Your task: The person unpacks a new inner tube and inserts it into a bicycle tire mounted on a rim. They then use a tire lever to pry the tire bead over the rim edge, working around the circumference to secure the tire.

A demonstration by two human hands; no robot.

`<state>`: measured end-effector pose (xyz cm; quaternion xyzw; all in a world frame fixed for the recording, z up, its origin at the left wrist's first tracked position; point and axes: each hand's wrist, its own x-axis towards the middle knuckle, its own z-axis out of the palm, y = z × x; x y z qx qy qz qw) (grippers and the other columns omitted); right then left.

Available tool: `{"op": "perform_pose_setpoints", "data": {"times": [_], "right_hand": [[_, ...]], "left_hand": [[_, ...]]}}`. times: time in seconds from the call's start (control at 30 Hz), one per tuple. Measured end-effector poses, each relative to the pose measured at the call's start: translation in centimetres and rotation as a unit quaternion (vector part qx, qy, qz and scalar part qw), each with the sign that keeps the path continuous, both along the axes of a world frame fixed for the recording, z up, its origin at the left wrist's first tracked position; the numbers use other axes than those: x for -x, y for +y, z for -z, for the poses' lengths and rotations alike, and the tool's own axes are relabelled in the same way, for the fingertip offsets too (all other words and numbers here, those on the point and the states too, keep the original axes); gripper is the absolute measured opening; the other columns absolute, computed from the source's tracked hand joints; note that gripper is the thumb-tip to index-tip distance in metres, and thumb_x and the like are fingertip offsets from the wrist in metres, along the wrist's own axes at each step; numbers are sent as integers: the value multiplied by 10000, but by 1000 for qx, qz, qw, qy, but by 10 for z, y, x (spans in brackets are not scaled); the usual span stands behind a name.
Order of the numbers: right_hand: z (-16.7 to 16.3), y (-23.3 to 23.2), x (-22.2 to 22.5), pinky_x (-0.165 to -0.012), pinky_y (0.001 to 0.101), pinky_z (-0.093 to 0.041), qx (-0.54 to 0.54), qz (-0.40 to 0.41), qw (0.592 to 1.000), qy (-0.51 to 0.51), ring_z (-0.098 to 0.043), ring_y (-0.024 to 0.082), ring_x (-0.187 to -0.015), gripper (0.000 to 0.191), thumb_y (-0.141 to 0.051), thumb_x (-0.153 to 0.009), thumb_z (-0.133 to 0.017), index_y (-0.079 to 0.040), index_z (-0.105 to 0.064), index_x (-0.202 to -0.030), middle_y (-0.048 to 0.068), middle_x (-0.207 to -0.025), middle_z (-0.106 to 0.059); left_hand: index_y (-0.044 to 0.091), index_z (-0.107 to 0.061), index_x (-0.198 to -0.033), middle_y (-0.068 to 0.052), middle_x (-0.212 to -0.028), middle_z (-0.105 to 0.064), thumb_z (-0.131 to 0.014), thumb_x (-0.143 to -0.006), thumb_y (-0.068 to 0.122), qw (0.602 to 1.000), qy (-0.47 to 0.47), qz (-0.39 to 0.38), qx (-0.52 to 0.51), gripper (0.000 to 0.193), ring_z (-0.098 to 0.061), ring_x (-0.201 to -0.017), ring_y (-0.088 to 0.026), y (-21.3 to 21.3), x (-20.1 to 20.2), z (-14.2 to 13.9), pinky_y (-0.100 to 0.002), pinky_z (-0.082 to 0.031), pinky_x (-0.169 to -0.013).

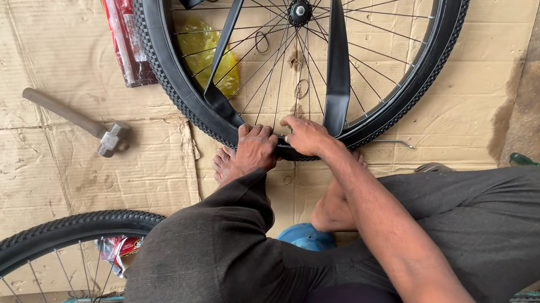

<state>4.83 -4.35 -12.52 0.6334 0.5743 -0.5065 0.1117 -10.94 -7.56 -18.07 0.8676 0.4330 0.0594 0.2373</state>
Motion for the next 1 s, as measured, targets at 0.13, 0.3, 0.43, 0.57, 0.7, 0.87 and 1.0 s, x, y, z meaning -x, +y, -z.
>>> {"op": "perform_pose_setpoints", "data": {"times": [0.13,0.3,0.43,0.57,0.7,0.87,1.0], "right_hand": [[-2,-13,7,-1004,491,-506,-68,-6,995,-74,-667,340,-1151,245,-237,-1002,-563,-127,-717,-1158,158,-1179,-735],[-4,-16,12,-944,500,-512,-107,21,990,-91,-685,333,-1047,274,-185,-932,-579,-174,-741,-1153,161,-1069,-745],[-3,-9,10,-930,484,-513,-52,16,998,-41,-670,318,-1047,222,-276,-941,-616,-220,-763,-1098,98,-1100,-741],[5,-6,12,-934,468,-534,-54,41,995,-78,-677,317,-1064,241,-225,-918,-637,-241,-790,-1103,86,-1127,-739],[13,-7,13,-936,475,-522,-71,50,993,-73,-674,317,-1083,263,-245,-920,-641,-244,-771,-1150,87,-1148,-736],[10,-1,8,-971,473,-509,-60,23,996,-54,-658,322,-1132,256,-284,-945,-630,-241,-773,-1152,81,-1181,-729],[0,0,4,-973,466,-497,-33,28,999,-29,-654,312,-1120,294,-243,-910,-625,-262,-771,-1165,87,-1196,-702]], "left_hand": [[99,-646,-971,-72,-969,-660,-860,-685,345,1000,15,-6,8,434,-624,-981,-263,4,-3,-1,-467,-387,-869],[109,-609,-1039,-68,-940,-652,-853,-679,304,1000,21,-1,-6,476,-623,-953,-264,3,-4,-4,-453,-387,-836],[108,-630,-1049,-84,-954,-665,-860,-652,307,1000,-1,-4,-11,500,-629,-970,-281,-2,-3,-6,-486,-389,-902],[99,-625,-1063,-90,-1030,-673,-858,-672,309,1000,9,6,-4,501,-633,-1057,-283,-2,-3,-8,-497,-384,-979],[75,-622,-1098,-106,-1035,-660,-883,-628,382,999,30,22,31,619,-619,-1056,-290,1,-3,-13,-500,-380,-974],[110,-631,-1103,-92,-971,-642,-894,-614,440,999,3,23,22,646,-613,-1010,-290,5,-2,-18,-488,-383,-933],[111,-619,-1054,-79,-967,-636,-893,-630,450,1000,9,18,16,608,-611,-999,-274,9,-6,-16,-451,-393,-901]]}}
